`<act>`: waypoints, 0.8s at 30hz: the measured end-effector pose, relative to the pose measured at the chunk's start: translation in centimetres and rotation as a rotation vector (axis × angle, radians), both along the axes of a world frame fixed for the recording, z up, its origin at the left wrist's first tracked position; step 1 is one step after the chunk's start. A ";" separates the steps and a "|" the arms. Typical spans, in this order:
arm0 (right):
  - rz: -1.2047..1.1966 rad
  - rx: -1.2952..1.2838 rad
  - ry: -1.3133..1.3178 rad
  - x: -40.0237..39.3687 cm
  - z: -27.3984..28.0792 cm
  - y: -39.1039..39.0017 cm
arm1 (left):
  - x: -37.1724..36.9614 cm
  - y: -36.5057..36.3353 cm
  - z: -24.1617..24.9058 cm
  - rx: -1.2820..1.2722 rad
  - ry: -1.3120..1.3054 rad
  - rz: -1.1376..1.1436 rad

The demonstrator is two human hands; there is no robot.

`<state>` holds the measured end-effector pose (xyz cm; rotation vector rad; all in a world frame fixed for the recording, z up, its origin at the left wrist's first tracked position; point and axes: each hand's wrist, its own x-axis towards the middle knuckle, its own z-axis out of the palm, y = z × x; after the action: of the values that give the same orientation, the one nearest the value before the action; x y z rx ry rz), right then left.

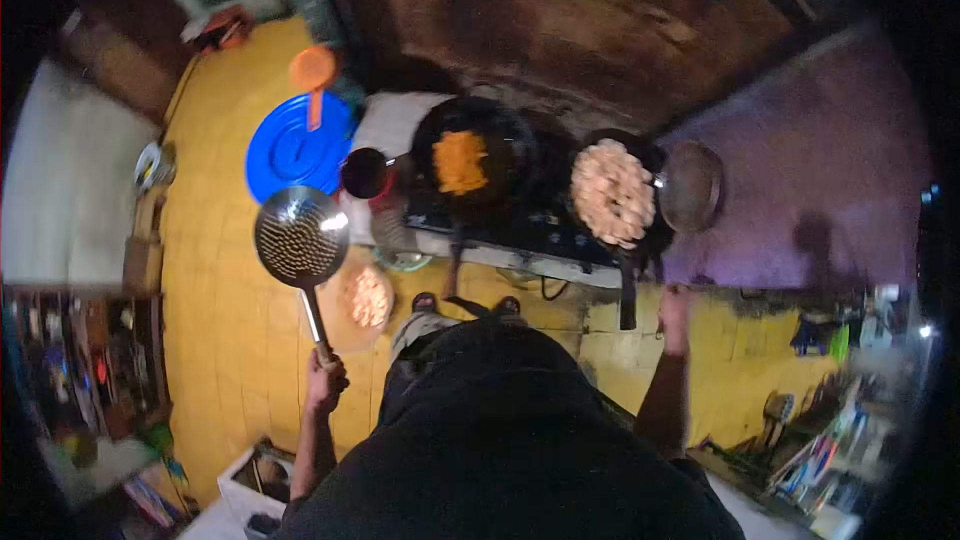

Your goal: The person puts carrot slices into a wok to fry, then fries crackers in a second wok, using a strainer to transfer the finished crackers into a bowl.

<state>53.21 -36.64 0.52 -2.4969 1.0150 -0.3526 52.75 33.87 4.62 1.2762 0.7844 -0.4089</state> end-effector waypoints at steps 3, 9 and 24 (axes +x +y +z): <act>-0.030 0.029 0.336 0.6 0.7 -0.3 | 5.5 -5.0 3.8 -0.004 -0.106 -0.123; -0.119 0.626 0.161 0.6 2.9 2.1 | 16.6 -16.6 2.3 0.638 -0.543 -0.728; -0.060 1.129 -0.266 -1.0 2.2 2.6 | 25.2 -43.6 2.7 1.150 -0.690 -1.260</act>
<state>52.24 -34.06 2.74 -1.3659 0.8295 -0.0676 77.99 -9.71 7.33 2.7318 -0.6333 -0.4388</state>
